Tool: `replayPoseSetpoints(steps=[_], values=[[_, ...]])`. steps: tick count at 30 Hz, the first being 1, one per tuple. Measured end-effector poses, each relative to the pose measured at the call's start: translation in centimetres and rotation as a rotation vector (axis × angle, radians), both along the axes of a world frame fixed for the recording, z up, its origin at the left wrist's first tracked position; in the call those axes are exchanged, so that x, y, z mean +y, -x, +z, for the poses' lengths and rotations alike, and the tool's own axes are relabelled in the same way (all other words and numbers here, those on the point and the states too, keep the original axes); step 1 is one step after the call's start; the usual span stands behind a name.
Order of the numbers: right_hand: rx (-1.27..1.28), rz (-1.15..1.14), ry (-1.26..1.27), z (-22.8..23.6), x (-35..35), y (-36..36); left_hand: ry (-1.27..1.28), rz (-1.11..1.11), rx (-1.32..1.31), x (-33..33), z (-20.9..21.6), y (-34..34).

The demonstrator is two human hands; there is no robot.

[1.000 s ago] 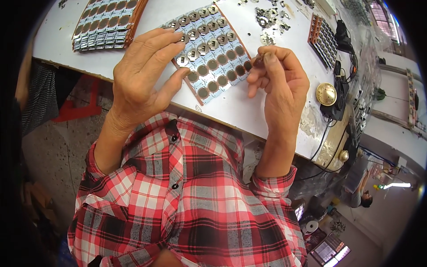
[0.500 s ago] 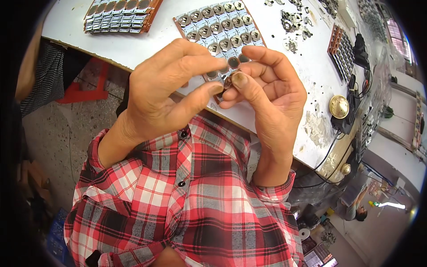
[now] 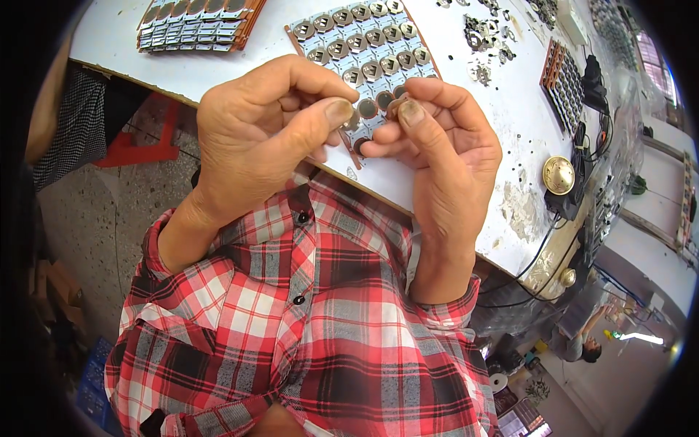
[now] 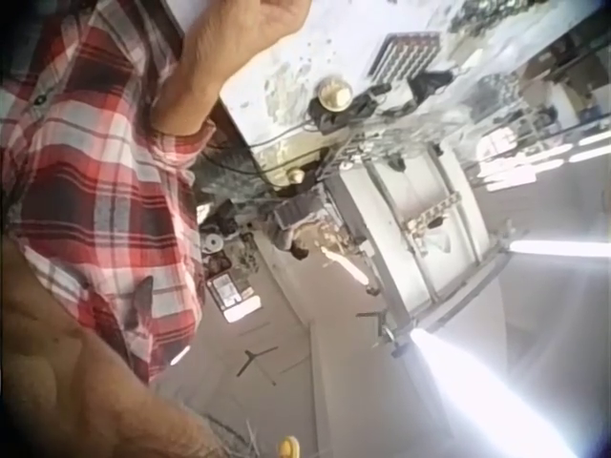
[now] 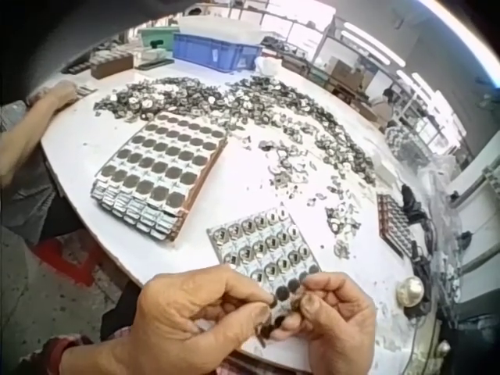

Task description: Picking small silver metal components from a central pile and placing them into individual slots on a plastic sorting tray.

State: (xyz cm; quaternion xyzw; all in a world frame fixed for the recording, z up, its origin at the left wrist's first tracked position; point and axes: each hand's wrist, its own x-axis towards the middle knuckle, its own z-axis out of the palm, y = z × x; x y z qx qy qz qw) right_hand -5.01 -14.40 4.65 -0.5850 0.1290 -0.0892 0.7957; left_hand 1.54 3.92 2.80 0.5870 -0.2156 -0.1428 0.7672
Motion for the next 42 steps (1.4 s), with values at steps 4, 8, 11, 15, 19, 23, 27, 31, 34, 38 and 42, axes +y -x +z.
replayPoseSetpoints(steps=[4,8,11,15,19,23,27,31,34,38,42], values=[[0.027,0.012,0.109,1.1,0.6,0.3,-0.014,-0.082,-0.012,-0.2,-0.7,0.0],[0.006,0.030,0.360,1.3,1.3,0.4,-0.120,-0.112,-0.204,-0.2,-1.1,-0.3],[0.025,0.057,0.312,1.2,1.4,0.3,-0.087,-0.063,-0.222,-0.1,-1.1,0.0],[0.048,0.086,0.343,1.2,1.2,0.5,-0.145,-0.092,-0.292,0.2,-1.0,-0.2],[0.036,0.118,0.283,0.8,1.0,0.8,-0.142,-0.091,-0.192,0.4,-0.7,0.1],[0.047,0.047,0.166,1.1,1.3,1.0,-0.111,-0.058,-0.259,0.4,-1.0,0.3],[0.071,0.066,0.113,1.0,1.5,1.3,-0.050,-0.061,-0.200,0.5,-1.0,0.4],[0.057,0.072,0.121,1.1,1.5,1.2,-0.037,-0.104,-0.162,0.8,-0.7,0.5],[0.016,0.074,0.210,1.3,0.8,0.7,-0.113,-0.078,-0.174,1.6,-0.4,0.3],[-0.047,0.034,0.567,0.7,0.0,-0.4,-0.367,0.222,-0.720,2.7,-0.8,-1.3],[-0.026,0.111,0.783,0.7,0.4,-0.5,-0.486,0.365,-0.970,2.4,-2.3,-2.6]])
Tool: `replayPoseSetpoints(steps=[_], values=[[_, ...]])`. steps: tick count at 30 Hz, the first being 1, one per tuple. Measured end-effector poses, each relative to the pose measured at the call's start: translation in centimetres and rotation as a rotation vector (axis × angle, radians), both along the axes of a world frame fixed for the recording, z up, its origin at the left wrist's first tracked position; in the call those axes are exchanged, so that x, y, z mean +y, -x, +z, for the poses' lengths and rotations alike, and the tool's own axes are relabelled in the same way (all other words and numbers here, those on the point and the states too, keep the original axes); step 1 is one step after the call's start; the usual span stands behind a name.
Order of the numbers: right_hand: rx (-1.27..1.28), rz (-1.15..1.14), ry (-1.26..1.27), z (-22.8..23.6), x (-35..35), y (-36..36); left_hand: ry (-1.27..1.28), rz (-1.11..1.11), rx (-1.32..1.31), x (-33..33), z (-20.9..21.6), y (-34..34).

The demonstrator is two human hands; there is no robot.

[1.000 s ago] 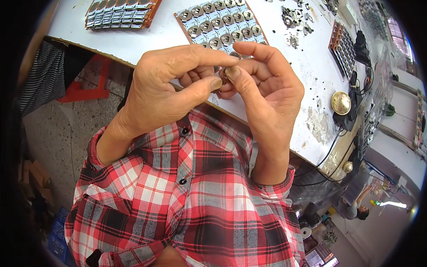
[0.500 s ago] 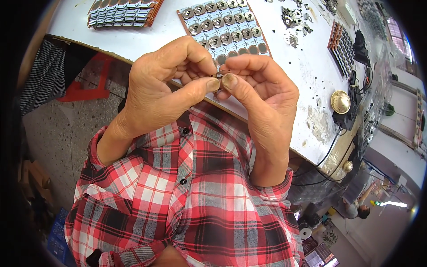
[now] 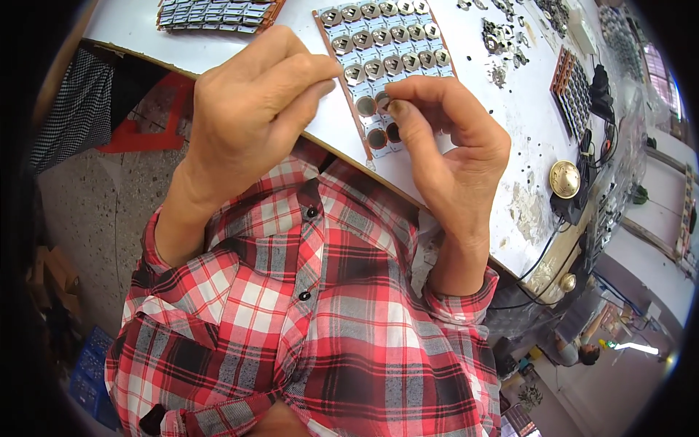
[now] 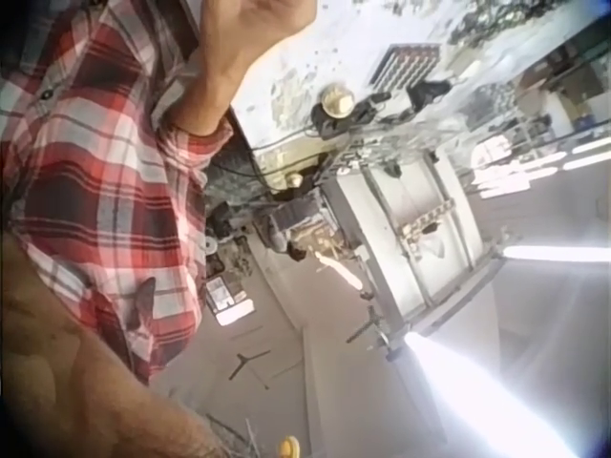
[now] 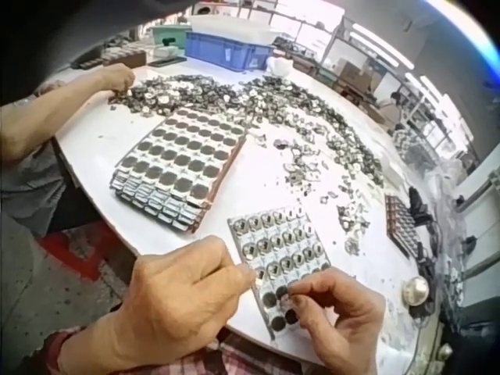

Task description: Picking small silver metal components from a central pile and placing them into individual slots on a plastic sorting tray.

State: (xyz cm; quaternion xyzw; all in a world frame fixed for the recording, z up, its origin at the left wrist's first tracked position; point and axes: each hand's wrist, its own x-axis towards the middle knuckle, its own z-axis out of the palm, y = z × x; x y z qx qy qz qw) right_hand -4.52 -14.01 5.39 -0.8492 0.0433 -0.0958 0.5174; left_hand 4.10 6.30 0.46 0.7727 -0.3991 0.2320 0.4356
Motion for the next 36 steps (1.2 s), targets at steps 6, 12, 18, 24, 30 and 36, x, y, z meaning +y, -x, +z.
replayPoseSetpoints(steps=[6,12,18,24,30,36], values=[[-0.053,0.090,0.076,-0.8,0.7,-0.5,-0.102,0.040,-0.093,-0.8,-0.1,-0.3],[-0.117,-0.017,0.051,-1.5,1.7,-0.4,-0.064,-0.006,-0.029,-1.1,0.5,-0.5],[-0.204,0.103,0.227,-2.0,1.1,0.0,-0.100,0.030,-0.032,-1.2,0.5,-0.3],[-0.050,0.009,0.055,-1.3,1.1,-0.1,-0.079,0.033,-0.033,-1.2,0.3,-0.4],[-0.059,0.060,0.087,-1.3,0.7,-0.4,-0.121,0.011,-0.119,-1.0,-0.9,-0.8],[-0.027,0.170,0.190,-0.6,-0.2,-0.9,-0.127,-0.001,-0.106,-1.0,-0.8,-0.9]])
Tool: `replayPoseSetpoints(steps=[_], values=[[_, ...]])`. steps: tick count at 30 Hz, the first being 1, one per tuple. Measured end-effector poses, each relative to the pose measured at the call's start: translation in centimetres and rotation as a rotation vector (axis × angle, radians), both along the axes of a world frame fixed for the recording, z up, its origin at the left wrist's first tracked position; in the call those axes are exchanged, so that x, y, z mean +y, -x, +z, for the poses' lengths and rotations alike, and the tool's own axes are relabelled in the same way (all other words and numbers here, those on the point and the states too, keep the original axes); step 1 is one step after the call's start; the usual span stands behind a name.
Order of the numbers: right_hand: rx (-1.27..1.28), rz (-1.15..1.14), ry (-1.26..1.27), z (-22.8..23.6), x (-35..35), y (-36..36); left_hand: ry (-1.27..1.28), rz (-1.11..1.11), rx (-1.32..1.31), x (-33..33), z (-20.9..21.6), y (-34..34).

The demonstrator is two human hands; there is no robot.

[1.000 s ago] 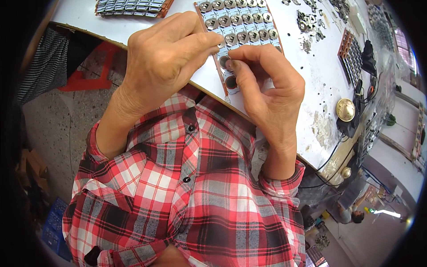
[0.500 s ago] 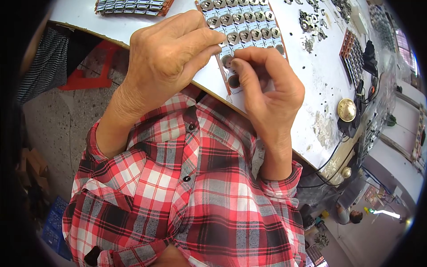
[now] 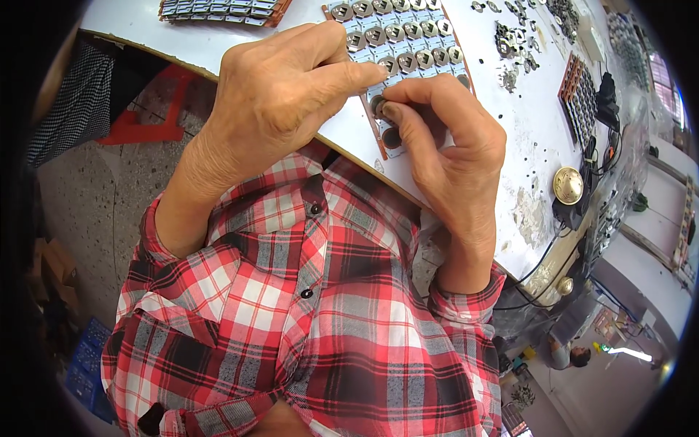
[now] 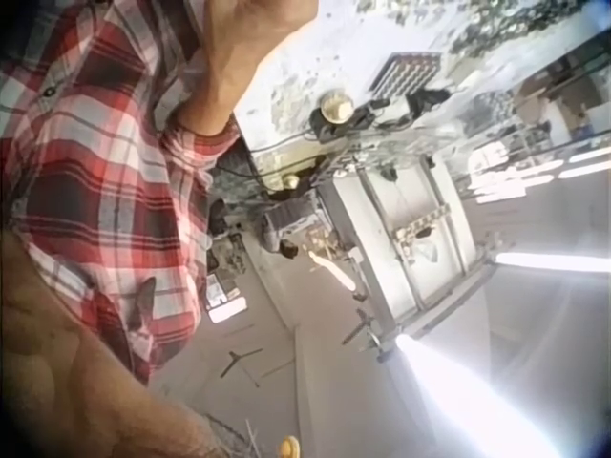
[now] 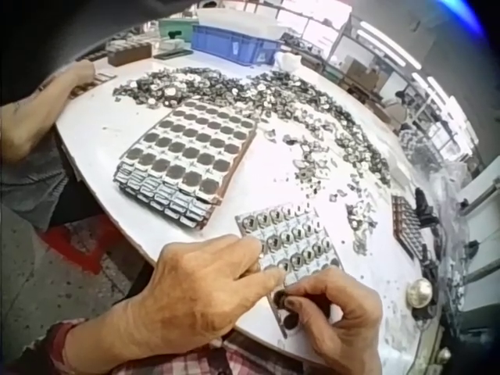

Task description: Picking small silver metal components from a central pile and placing them into individual slots on a plastic sorting tray.

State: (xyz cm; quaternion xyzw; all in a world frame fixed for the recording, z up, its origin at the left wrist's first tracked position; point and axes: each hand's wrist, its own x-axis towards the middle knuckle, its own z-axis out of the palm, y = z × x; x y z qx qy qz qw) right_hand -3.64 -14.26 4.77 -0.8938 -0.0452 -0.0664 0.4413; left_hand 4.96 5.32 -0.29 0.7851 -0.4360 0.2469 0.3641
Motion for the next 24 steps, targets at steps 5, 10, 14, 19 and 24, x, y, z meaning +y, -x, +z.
replayPoseSetpoints(steps=[5,10,14,19,24], values=[[0.019,0.030,0.042,0.3,-0.4,-0.2,0.009,-0.005,0.011,-0.1,0.0,-0.1],[0.037,-0.035,-0.010,0.1,-0.1,-0.2,0.007,-0.003,0.018,-0.2,0.1,0.0],[0.009,0.012,-0.022,-0.3,-0.3,-0.6,0.000,0.005,0.023,-0.1,0.2,0.2],[0.011,0.064,-0.020,0.0,-0.7,-0.6,-0.007,0.008,0.013,-0.2,0.1,0.1],[0.018,0.080,-0.053,-0.3,-0.8,-0.7,-0.031,0.017,0.008,-0.2,0.2,0.3]])
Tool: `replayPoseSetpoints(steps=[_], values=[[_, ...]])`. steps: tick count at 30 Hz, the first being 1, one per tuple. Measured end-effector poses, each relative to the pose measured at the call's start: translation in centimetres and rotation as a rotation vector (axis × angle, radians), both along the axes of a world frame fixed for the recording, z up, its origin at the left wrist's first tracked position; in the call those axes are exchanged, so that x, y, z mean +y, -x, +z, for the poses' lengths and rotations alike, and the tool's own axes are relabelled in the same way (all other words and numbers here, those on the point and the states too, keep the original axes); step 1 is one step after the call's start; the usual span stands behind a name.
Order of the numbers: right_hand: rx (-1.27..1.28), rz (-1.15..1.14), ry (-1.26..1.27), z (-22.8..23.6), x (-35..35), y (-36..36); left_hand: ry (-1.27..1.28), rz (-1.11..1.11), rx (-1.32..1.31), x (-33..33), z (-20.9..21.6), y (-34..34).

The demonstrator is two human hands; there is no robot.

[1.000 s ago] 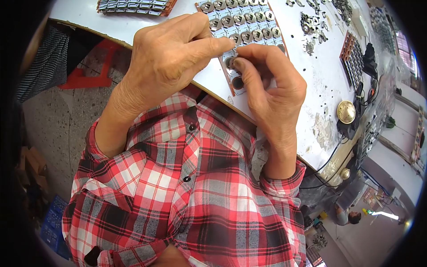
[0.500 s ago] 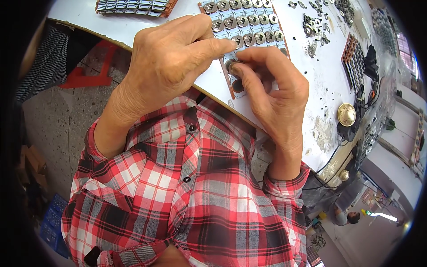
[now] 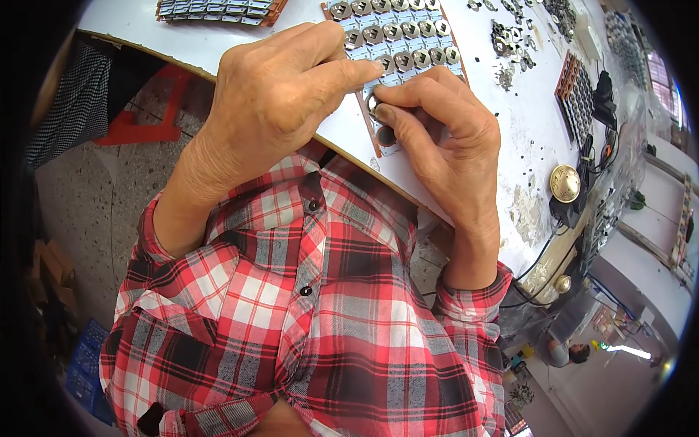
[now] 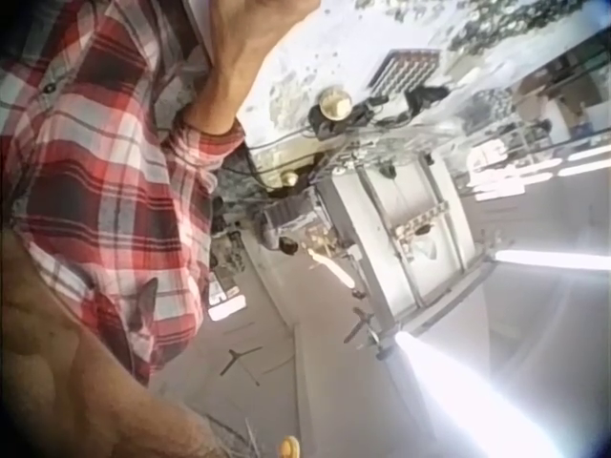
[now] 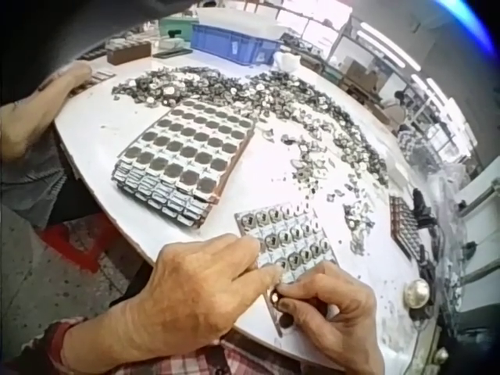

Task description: Picking small silver metal components from a central pile and placing them into individual slots on a plastic sorting tray.

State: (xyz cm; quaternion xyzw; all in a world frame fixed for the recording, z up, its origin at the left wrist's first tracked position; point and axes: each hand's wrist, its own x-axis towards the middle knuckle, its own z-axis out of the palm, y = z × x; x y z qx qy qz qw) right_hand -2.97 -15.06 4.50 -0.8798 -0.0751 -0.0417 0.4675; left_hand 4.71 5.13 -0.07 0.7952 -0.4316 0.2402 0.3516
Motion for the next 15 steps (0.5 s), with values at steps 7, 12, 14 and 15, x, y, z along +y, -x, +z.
replayPoseSetpoints(steps=[7,12,14,15], values=[[-0.010,-0.051,-0.056,-0.3,0.2,0.2,0.110,0.006,-0.339,-0.6,-1.0,-2.5],[0.018,-0.026,-0.006,0.2,-0.2,0.2,0.196,0.020,-0.672,-0.6,-1.1,-2.3],[0.045,0.058,0.009,0.4,-0.6,-0.3,0.010,0.005,-0.010,-0.1,-0.2,0.0],[0.042,0.059,0.012,0.5,-0.8,-0.5,0.012,0.006,-0.013,-0.1,-0.1,0.1]])
